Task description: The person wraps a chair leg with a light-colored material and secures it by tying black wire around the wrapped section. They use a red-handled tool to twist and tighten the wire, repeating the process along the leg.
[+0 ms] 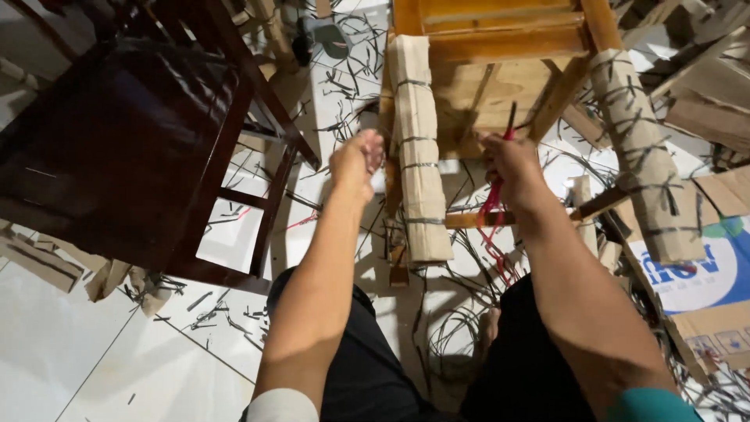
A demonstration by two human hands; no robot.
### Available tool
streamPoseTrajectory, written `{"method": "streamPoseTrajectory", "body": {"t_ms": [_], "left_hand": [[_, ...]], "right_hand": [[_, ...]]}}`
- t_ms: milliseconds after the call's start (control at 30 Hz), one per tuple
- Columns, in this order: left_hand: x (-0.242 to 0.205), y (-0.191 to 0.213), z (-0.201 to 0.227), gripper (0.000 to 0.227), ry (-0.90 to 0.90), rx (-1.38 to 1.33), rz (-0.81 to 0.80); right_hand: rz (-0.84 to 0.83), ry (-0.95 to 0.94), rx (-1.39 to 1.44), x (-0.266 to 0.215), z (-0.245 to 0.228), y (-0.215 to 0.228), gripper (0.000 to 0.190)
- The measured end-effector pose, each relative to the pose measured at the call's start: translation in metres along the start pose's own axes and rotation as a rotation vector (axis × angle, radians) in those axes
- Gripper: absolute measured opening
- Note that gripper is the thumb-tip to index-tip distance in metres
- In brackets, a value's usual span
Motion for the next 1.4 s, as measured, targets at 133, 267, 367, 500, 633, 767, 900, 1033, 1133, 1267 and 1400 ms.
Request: {"method": "streamPoseTrajectory", "body": {"t_ms": [133, 267, 367, 500, 633, 767, 900, 1033, 1133, 1267, 1400], "left_hand": [[0.066, -0.001, -0.059, 0.028, 0.081, 0.096, 0.022], [0.103, -0.004, -0.106, 0.035, 0.12, 0.254, -0.103], [0.114, -0.006, -0.114, 0.035, 0.13, 0.294, -0.108], [0.123, -0.011, -0.108, 0.04, 0.087, 0.331, -0.032], [0.086, -0.022, -0.067, 0.048, 0.048, 0.362, 0.024], [0.011, -0.037, 0.024, 0.014, -0.291, 0.098, 0.081], [-0.006, -0.047, 0.067, 0.014, -0.668, 0.326, -0.011], [-0.01, -0.078, 0.062, 0.019, -0.696, 0.586, -0.207], [-0.005, -0.095, 0.051, 0.019, -0.654, 0.618, -0.372], [0.003, -0.106, 0.042, 0.014, -0.722, 0.884, -0.441], [0.026, -0.118, 0.018, 0.023, -0.89, 1.326, -0.451]], "right_hand": [[-0.16, -0.16, -0.068, -0.003, 0.007, -0.03, 0.024], [-0.31, -0.243, -0.092, 0.013, 0.027, -0.049, 0.023], [-0.316, -0.246, -0.085, 0.041, 0.053, -0.051, 0.025], [-0.303, -0.196, -0.004, 0.053, 0.055, -0.052, 0.019], [-0.339, -0.165, -0.026, 0.063, 0.044, -0.051, 0.017], [-0.311, -0.028, -0.053, 0.04, 0.002, -0.042, 0.019], [-0.153, 0.154, -0.244, 0.021, -0.024, -0.029, 0.014], [-0.123, 0.31, -0.652, 0.052, -0.006, -0.012, 0.015], [-0.088, 0.339, -0.685, 0.049, -0.02, -0.005, 0.015], [-0.174, 0.296, -0.124, 0.029, -0.046, -0.004, 0.012], [-0.225, 0.409, -0.01, 0.037, -0.044, -0.006, 0.015]]}}
Point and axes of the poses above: each hand's wrist, its own x-axis towards the middle knuckle, its own y-axis out of the back of the hand, z = x × y, the point moved 4 cm from there along x, towards the middle knuckle, and after that the axes turned 2 degrees about -z, right-handed, at the moved point
